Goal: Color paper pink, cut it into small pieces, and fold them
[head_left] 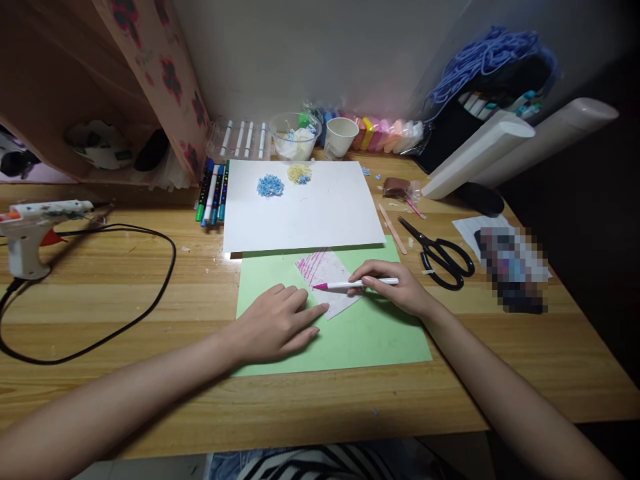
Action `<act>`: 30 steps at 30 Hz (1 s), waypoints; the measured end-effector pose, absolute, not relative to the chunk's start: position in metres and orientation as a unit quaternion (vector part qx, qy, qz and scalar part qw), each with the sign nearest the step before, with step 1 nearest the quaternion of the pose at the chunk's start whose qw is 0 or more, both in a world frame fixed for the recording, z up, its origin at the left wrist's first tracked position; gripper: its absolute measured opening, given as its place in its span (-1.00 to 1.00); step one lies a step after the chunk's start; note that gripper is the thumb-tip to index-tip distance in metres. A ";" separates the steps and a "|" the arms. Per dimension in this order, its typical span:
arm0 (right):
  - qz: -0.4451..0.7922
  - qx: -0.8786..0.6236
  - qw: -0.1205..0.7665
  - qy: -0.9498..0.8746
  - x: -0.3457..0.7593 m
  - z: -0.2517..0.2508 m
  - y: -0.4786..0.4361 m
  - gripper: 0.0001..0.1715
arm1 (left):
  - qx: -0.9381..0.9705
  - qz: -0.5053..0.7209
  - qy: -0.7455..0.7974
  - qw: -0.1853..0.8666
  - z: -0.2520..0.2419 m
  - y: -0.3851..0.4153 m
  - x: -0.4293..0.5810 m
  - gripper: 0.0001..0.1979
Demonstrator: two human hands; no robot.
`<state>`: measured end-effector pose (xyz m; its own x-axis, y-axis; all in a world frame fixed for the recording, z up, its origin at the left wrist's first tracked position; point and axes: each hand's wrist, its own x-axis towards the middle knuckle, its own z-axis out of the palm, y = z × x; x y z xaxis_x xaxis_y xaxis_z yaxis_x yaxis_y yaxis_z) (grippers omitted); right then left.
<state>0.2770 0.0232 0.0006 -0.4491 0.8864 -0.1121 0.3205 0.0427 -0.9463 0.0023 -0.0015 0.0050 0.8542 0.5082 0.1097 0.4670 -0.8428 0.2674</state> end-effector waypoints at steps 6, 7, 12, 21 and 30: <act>0.534 -0.469 0.294 -0.639 0.276 0.001 0.024 -0.71 | 0.955 0.087 0.256 0.119 0.005 -0.001 0.003 -0.59; 0.532 -0.473 0.299 -0.635 0.277 0.001 0.024 -0.71 | 0.956 0.087 0.255 0.119 0.005 -0.001 0.003 -0.59; 0.511 -0.490 0.317 -0.631 0.279 0.001 0.027 -0.74 | 0.956 0.088 0.250 0.124 0.004 -0.002 0.002 -0.59; 0.476 -0.526 0.358 -0.607 0.285 -0.001 0.033 -0.74 | 0.955 0.086 0.252 0.129 0.005 -0.002 0.002 -0.58; 0.432 -0.557 0.384 -0.596 0.287 -0.002 0.035 -0.71 | 0.955 0.090 0.250 0.134 0.005 -0.002 0.002 -0.59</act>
